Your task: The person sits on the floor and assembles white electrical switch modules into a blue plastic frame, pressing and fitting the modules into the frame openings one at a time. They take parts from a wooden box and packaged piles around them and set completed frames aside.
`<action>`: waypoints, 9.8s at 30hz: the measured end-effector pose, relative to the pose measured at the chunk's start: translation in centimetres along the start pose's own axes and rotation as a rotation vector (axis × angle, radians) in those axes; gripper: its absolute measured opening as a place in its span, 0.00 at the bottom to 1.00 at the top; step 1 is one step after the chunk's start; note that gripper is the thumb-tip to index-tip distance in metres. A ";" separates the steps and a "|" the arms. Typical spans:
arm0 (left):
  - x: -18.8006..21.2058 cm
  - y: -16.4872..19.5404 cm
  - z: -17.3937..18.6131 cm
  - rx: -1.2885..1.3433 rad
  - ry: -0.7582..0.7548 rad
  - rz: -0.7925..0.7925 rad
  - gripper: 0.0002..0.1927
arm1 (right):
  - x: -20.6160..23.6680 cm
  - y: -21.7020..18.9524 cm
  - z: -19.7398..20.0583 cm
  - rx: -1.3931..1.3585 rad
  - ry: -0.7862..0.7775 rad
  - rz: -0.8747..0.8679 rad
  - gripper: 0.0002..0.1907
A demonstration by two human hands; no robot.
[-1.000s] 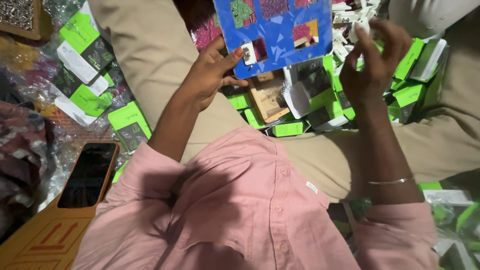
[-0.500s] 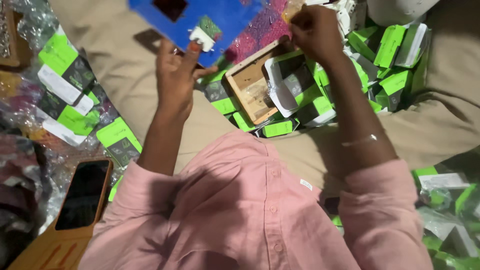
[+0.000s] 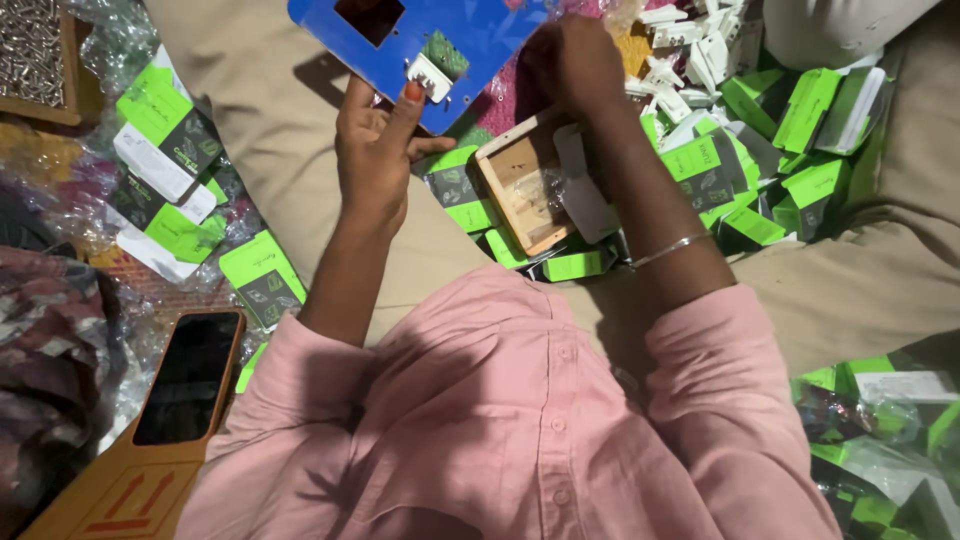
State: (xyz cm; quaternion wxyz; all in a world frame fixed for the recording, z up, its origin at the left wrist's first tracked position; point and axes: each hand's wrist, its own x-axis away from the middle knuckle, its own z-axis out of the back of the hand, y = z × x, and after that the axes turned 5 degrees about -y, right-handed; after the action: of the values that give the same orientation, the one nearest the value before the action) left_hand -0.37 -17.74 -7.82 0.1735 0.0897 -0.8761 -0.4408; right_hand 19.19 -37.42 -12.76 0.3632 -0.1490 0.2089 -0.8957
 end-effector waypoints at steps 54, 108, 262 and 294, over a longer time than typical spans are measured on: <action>0.4 -5.0 -4.1 -0.053 -0.048 0.129 0.14 | 10.1 -10.3 2.9 -0.147 0.382 0.219 0.11; -0.2 -4.9 -3.9 -0.057 -0.133 0.090 0.22 | 10.5 -8.4 4.3 -0.269 0.255 0.149 0.18; 1.4 -0.5 -4.4 -0.305 -0.386 0.198 0.18 | 14.2 -9.9 7.5 -0.176 0.172 0.269 0.15; 1.2 -1.9 -3.7 -0.443 -0.349 0.133 0.17 | 14.1 -9.9 6.9 -0.193 0.188 0.282 0.21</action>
State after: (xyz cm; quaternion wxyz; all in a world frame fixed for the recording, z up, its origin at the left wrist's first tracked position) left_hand -0.07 -21.97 -7.03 0.0640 -0.0852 -0.7791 -0.6178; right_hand 6.50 -42.84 -0.38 0.4479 -0.0682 0.3455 -0.8218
